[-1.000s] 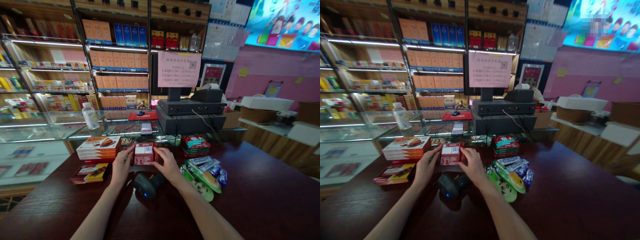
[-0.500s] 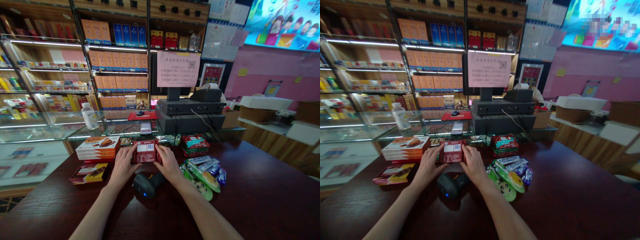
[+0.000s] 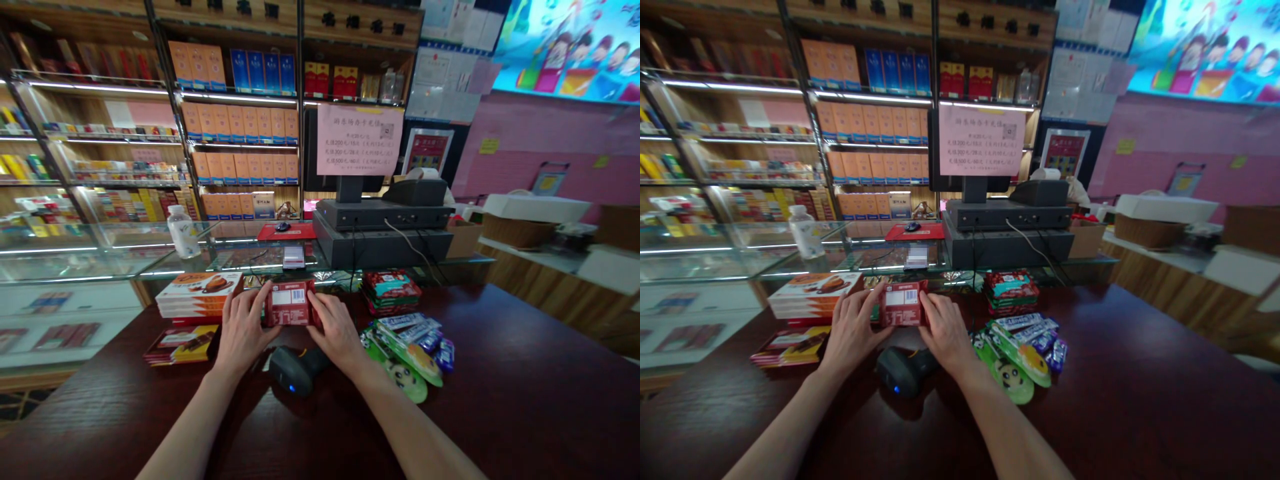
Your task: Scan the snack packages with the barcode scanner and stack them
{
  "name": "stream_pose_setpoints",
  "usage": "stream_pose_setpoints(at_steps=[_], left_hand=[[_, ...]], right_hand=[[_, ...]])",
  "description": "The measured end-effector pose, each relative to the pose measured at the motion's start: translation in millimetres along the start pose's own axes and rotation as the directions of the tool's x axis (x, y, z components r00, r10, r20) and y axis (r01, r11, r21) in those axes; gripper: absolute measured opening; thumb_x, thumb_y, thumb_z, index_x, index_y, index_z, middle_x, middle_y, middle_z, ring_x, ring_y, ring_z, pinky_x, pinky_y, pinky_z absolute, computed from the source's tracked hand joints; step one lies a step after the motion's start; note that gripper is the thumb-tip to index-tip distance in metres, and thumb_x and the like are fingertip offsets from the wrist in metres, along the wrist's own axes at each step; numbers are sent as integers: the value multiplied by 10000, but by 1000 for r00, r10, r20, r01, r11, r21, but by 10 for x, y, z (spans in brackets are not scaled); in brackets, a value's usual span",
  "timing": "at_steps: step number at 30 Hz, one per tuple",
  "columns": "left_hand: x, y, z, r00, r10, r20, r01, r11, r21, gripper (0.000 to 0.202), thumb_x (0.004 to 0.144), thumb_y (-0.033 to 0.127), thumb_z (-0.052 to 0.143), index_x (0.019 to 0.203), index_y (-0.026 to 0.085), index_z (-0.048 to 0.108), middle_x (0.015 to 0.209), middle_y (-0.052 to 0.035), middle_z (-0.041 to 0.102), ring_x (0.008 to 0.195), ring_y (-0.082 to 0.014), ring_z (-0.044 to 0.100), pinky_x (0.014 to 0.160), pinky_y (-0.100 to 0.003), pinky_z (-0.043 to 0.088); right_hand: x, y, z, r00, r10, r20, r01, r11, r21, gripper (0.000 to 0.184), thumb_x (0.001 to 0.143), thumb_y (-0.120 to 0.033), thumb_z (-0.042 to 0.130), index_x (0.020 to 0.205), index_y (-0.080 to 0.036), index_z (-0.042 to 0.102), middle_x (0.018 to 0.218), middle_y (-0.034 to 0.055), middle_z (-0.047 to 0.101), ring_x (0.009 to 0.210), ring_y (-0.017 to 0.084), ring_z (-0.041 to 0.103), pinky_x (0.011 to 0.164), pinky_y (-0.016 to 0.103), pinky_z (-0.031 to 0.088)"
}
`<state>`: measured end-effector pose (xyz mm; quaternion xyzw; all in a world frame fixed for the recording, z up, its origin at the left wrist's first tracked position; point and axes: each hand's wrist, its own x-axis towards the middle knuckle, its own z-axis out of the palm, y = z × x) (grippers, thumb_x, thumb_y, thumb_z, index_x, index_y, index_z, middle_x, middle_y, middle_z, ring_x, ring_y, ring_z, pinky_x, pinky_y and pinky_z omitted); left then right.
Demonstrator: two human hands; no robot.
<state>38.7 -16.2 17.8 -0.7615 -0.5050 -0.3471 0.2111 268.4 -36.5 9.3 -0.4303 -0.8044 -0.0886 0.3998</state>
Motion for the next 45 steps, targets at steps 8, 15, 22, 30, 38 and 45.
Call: stream_pose_setpoints(at_steps=[8, 15, 22, 30, 38, 45], left_hand=[[1, -25, 14, 991, 115, 74, -109, 990, -85, 955, 788, 283, 667, 1584, 225, 144, 1551, -134, 447, 1472, -328, 335, 1221, -605, 126], [-13, -60, 40, 988, 115, 102, -103, 988, -115, 903, 776, 271, 671, 1556, 219, 220, 1496, -150, 501, 1393, -309, 460, 1227, -598, 112], [-24, -131, 62, 991, 100, 85, -91, 990, -105, 885, 770, 264, 669, 1545, 223, 244, 1458, -148, 527, 1355, -310, 499, 1216, -585, 179], [-43, -182, 108, 992, 96, 80, -88, 991, -96, 838, 764, 244, 671, 1512, 219, 294, 1471, -137, 517, 1370, -300, 481, 1222, -557, 185], [-49, -180, 99, 993, 78, 86, -71, 994, -84, 791, 779, 240, 668, 1492, 217, 326, 1486, -145, 505, 1395, -306, 450, 1217, -546, 193], [-58, -190, 99, 994, 78, 77, -73, 995, -69, 789, 777, 218, 657, 1493, 205, 326, 1500, -142, 492, 1404, -302, 441, 1224, -537, 186]], right_hand=[[-2, -1, 8, 999, -16, 33, 16, 1000, 7, 747, 891, -133, 577, 1565, -225, 267, 1345, 147, 562, 1242, 305, 516, 988, 469, 471], [-17, 18, 20, 996, 31, 88, -34, 999, 36, 784, 862, -119, 626, 1559, -242, 287, 1410, 137, 528, 1279, 294, 496, 1021, 482, 472], [-6, 25, -87, 988, 58, 142, -71, 994, 84, 755, 880, -113, 572, 1561, -278, 293, 1473, 114, 514, 1329, 266, 489, 1055, 482, 458], [-25, 135, -381, 918, 103, 384, -177, 971, 161, 582, 884, -185, 608, 1451, -261, 502, 1395, 100, 612, 1295, 261, 551, 1078, 475, 424], [-91, 180, -493, 802, 60, 594, -240, 943, 229, 704, 717, -212, 778, 1391, -273, 581, 1374, 82, 632, 1266, 298, 575, 1085, 456, 426], [-131, 54, -382, 792, -11, 610, -169, 957, 237, 808, 705, -136, 743, 1462, -261, 490, 1358, 82, 632, 1275, 283, 550, 1134, 468, 363]])
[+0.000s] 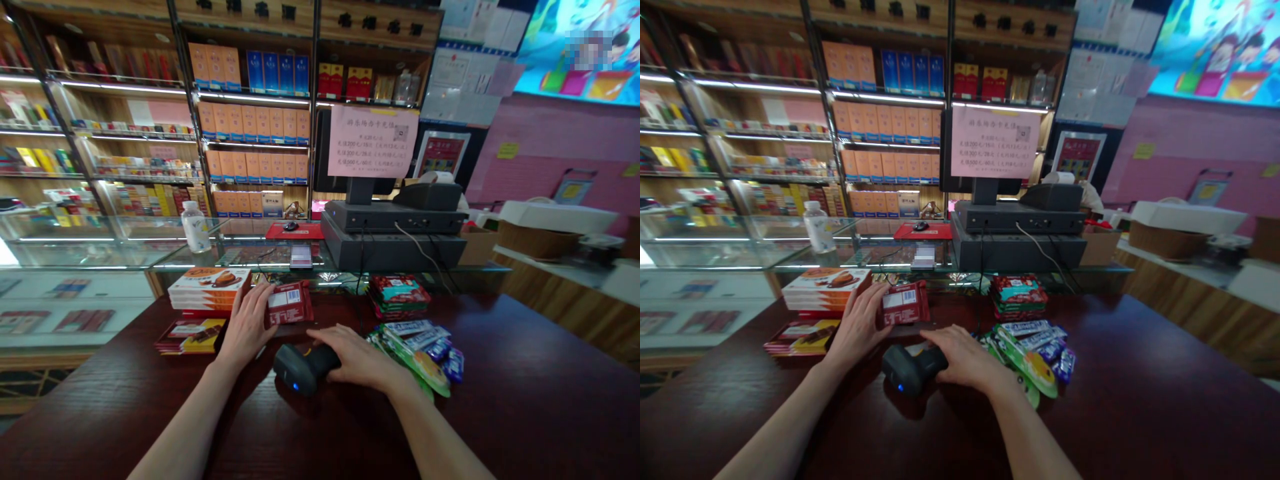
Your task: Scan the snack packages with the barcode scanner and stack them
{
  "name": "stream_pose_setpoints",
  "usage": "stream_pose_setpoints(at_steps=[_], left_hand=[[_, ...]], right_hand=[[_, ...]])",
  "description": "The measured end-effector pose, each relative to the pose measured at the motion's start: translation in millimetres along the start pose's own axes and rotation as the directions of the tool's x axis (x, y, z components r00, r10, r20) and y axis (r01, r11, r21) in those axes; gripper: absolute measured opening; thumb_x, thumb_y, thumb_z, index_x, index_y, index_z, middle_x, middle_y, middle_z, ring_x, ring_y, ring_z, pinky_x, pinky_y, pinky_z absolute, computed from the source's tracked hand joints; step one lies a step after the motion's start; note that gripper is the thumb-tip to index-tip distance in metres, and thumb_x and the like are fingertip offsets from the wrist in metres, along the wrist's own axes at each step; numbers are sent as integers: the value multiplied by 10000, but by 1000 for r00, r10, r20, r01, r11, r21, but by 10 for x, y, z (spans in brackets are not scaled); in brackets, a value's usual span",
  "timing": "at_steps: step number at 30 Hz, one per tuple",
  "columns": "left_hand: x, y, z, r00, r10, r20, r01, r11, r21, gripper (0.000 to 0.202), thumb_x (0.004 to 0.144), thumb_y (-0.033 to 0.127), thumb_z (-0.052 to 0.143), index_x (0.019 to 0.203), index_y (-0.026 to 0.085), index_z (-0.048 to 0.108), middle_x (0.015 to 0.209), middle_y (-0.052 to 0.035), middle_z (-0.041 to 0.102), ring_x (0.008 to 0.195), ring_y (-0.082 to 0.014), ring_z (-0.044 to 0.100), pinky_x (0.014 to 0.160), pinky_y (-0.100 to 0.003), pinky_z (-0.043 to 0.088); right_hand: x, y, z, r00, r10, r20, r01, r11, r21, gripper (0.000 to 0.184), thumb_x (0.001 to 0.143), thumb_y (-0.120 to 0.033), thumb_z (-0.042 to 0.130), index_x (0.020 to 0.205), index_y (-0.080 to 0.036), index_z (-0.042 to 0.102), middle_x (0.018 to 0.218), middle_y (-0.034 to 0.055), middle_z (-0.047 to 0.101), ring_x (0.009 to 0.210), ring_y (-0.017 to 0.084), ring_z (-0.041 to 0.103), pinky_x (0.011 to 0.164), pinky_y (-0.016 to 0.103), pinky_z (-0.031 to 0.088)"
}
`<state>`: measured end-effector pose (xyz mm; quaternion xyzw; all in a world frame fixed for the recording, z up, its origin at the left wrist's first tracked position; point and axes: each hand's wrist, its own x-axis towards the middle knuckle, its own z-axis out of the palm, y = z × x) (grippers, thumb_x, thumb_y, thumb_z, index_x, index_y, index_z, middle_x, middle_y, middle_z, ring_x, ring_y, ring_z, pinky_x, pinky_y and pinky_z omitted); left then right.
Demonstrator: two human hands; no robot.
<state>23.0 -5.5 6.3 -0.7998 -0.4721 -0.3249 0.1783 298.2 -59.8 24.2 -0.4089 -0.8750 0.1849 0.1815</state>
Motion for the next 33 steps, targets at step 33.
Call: stream_pose_setpoints(at_steps=[33], left_hand=[[-9, -5, -27, 999, -35, -26, 35, 999, 13, 784, 786, 180, 634, 1500, 213, 310, 1515, -127, 474, 1451, -293, 373, 1229, -549, 186]], right_hand=[[-53, 192, -313, 978, 101, -182, -119, 988, -94, 514, 845, -287, 677, 1347, -293, 566, 1258, 38, 662, 1200, 228, 575, 1219, 586, 52]])
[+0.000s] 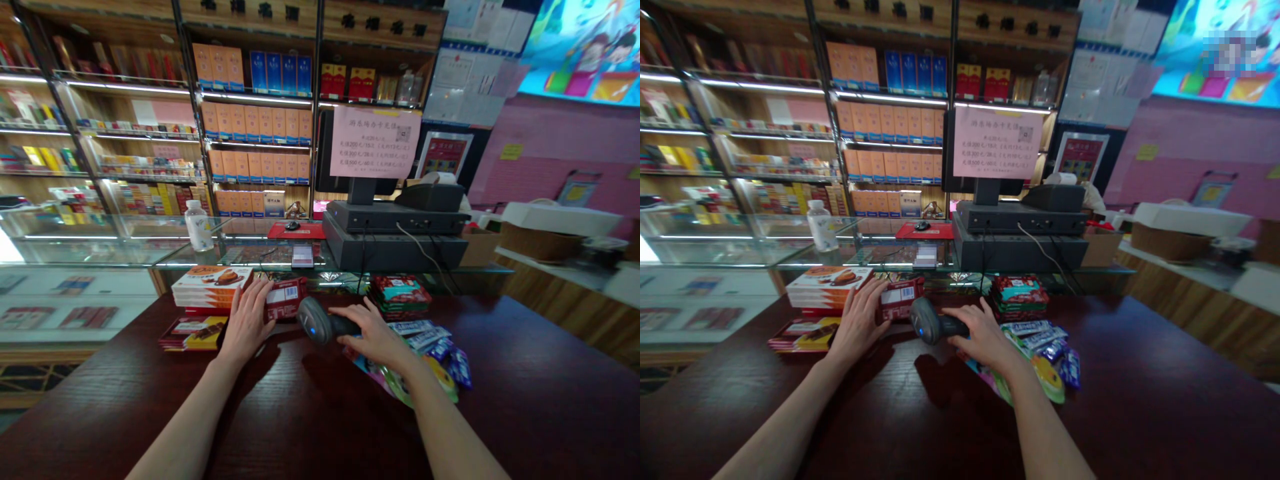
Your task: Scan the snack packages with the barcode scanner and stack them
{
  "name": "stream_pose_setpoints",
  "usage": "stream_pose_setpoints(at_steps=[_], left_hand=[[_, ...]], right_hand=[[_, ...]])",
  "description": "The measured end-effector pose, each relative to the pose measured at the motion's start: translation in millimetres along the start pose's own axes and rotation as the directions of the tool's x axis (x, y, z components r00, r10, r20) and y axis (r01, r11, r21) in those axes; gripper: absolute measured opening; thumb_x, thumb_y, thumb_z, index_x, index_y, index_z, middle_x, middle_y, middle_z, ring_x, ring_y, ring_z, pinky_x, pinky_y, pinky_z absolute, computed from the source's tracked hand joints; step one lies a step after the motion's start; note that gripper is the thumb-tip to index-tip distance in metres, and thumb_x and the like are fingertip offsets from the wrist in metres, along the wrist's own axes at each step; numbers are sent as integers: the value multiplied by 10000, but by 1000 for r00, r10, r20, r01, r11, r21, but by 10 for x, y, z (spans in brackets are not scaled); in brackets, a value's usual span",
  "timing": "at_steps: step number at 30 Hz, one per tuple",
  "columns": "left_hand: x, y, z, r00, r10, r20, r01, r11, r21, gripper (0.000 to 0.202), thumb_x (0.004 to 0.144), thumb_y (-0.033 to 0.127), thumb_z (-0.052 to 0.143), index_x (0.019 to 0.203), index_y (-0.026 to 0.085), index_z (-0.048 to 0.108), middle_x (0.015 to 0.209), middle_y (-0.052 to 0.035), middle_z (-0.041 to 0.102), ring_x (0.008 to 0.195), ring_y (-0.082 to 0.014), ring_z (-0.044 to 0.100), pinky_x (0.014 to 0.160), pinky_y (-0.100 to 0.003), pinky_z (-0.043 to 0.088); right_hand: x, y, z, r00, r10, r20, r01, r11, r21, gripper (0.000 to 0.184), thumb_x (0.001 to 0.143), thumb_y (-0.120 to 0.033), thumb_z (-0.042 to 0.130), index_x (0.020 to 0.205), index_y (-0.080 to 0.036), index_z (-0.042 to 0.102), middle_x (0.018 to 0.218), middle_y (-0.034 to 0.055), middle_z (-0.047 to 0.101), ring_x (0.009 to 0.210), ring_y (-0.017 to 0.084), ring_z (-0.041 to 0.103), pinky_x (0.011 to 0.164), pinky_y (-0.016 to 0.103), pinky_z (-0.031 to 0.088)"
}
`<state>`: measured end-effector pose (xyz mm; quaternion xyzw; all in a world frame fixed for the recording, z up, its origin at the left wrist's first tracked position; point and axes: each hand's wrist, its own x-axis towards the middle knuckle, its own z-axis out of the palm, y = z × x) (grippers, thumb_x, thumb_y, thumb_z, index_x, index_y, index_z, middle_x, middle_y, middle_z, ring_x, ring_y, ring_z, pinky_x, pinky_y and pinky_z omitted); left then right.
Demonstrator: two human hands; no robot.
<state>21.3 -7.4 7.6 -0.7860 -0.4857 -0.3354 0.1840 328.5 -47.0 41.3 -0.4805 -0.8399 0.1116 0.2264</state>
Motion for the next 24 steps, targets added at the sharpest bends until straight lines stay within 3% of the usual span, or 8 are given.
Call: stream_pose_setpoints(at_steps=[14, 24], left_hand=[[-4, -23, 30, 1000, 11, -17, -11, 1000, 13, 773, 798, 177, 619, 1503, 195, 301, 1508, -158, 475, 1448, -307, 381, 1223, -565, 192], [-2, -2, -2, 1000, -7, -3, 7, 1000, -20, 808, 775, 179, 637, 1508, 225, 299, 1512, -142, 472, 1454, -307, 372, 1219, -577, 202]], right_hand=[[-25, -11, -41, 1000, -19, 5, 19, 999, 49, 443, 854, -297, 664, 1291, -281, 588, 1250, 34, 666, 1196, 228, 576, 1222, 570, 69], [-13, -11, -32, 998, -1, 57, -3, 997, 71, 519, 820, -289, 673, 1331, -295, 579, 1264, 45, 667, 1205, 244, 580, 1214, 591, 74]])
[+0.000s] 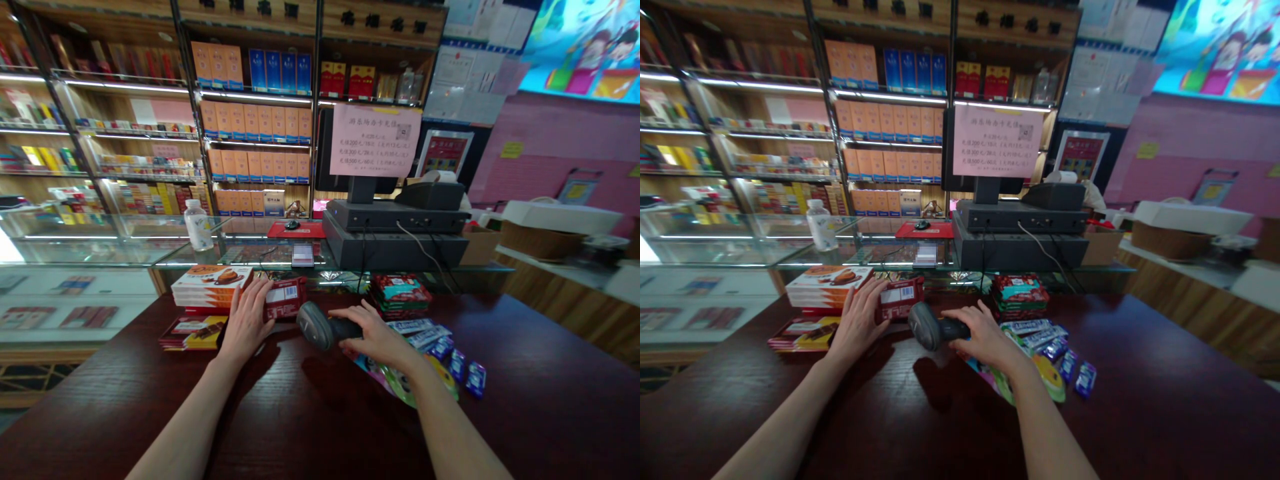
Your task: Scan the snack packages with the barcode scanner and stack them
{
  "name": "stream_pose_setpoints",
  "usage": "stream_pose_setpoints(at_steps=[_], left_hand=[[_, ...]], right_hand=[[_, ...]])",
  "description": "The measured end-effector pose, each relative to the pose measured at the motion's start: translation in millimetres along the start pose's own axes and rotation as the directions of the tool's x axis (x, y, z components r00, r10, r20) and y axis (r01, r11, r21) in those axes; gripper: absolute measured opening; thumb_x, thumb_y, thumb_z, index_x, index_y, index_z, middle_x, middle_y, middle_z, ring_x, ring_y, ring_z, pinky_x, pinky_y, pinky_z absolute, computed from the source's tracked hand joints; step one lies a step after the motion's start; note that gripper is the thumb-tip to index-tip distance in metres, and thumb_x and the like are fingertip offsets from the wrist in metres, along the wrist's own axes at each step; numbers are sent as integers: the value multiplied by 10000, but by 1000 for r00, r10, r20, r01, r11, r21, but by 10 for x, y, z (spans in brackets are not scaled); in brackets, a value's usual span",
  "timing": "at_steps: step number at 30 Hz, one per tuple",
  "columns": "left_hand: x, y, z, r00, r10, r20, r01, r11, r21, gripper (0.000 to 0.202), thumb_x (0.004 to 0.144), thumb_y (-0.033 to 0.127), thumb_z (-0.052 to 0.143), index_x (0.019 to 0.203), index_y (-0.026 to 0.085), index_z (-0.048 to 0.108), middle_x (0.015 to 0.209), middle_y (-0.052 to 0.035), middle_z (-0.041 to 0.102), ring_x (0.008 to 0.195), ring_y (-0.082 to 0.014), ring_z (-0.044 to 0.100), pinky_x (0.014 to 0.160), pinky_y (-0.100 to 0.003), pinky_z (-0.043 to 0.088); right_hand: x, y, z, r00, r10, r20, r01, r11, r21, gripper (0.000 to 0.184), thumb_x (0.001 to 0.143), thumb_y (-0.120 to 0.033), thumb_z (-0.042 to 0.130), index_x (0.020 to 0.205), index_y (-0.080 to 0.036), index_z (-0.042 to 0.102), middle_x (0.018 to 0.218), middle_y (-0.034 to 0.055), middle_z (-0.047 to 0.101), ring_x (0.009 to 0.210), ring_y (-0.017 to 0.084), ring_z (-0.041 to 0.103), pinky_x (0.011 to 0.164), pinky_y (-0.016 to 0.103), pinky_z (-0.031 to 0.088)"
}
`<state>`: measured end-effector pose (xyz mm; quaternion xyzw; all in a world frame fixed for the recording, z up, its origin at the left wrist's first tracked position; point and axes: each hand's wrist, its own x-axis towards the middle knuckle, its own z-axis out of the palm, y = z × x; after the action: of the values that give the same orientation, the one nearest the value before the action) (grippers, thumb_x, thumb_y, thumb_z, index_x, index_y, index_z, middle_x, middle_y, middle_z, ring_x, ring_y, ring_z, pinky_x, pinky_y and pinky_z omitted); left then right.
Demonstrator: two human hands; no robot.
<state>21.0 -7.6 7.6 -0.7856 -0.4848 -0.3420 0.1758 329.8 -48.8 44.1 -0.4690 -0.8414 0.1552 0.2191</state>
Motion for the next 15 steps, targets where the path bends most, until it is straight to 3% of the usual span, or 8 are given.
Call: stream_pose_setpoints(at_steps=[4, 10, 15], left_hand=[[1, 4, 4, 1000, -15, 3, 15, 1000, -10, 791, 779, 171, 624, 1501, 221, 305, 1515, -137, 468, 1455, -302, 372, 1223, -572, 198], [1, 2, 0, 999, -33, -1, 33, 999, -15, 748, 813, 182, 607, 1494, 224, 301, 1514, -131, 474, 1450, -296, 380, 1219, -568, 201], [-4, -5, -2, 1000, -26, -9, 26, 1000, -18, 760, 818, 189, 610, 1505, 226, 286, 1515, -132, 474, 1446, -290, 387, 1220, -562, 200]], right_hand=[[17, -14, 87, 994, -6, 108, 7, 1000, -6, 640, 762, -291, 733, 1378, -296, 559, 1239, 49, 678, 1202, 250, 584, 1216, 585, 79], [19, -50, 230, 979, -53, 198, 53, 999, 4, 661, 740, -259, 748, 1374, -307, 566, 1256, 40, 672, 1217, 247, 577, 1223, 576, 63], [7, -99, 231, 966, -25, 257, 22, 1000, 15, 667, 702, -270, 773, 1344, -298, 596, 1242, 57, 671, 1228, 271, 575, 1211, 601, 53]])
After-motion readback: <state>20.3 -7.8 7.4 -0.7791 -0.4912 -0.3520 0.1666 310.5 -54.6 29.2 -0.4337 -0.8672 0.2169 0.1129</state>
